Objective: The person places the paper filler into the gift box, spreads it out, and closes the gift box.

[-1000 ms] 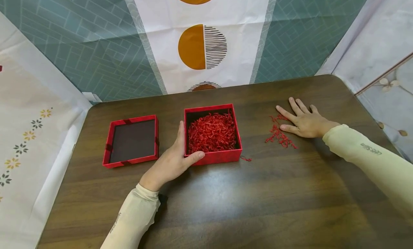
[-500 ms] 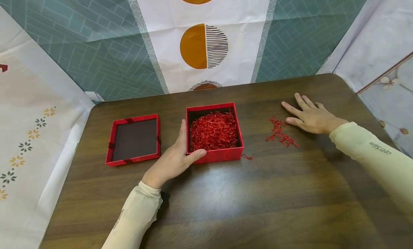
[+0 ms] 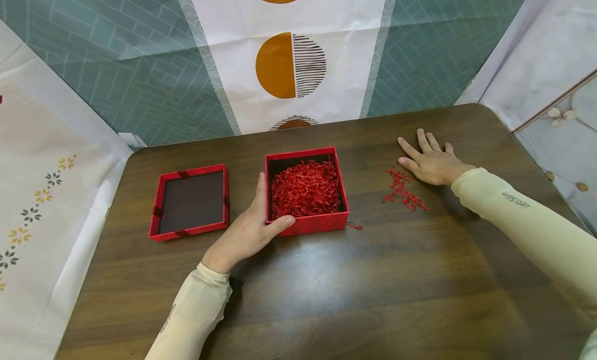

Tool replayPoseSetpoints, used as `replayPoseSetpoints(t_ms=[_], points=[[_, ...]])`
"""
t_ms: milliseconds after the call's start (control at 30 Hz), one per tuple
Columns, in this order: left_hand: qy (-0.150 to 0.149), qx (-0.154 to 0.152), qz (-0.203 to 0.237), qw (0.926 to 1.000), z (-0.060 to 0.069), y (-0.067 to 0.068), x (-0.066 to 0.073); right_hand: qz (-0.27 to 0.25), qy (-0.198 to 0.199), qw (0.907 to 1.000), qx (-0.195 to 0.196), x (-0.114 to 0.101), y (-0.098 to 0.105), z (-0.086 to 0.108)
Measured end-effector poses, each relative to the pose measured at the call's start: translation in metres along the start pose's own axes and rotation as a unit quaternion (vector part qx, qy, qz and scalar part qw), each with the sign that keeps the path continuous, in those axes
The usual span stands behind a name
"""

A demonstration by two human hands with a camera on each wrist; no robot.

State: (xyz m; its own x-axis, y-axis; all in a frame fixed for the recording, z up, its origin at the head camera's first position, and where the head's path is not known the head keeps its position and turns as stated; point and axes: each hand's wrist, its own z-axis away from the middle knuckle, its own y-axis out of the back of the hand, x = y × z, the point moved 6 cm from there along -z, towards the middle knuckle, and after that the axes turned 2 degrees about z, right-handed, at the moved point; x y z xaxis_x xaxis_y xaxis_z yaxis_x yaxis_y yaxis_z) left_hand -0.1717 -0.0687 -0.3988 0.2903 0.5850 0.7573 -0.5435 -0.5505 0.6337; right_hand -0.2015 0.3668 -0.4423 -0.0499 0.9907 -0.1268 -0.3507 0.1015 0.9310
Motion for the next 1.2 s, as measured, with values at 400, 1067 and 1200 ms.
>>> replayPoseSetpoints(t_ms=[400,1067,1200], points=[[-0.003,0.005,0.017,0.9998,-0.001,0.001,-0.002,0.021,0.036,0.9988,0.027,-0.015,0.009,-0.014],[-0.031,0.006,-0.108,0.9936,0.015,0.021,0.010,0.040,0.192,0.9788,0.058,-0.183,0.011,0.055],[-0.028,-0.002,-0.127,0.9915,0.019,0.023,0.012,0.054,0.192,0.9799,0.011,-0.197,-0.012,0.054]])
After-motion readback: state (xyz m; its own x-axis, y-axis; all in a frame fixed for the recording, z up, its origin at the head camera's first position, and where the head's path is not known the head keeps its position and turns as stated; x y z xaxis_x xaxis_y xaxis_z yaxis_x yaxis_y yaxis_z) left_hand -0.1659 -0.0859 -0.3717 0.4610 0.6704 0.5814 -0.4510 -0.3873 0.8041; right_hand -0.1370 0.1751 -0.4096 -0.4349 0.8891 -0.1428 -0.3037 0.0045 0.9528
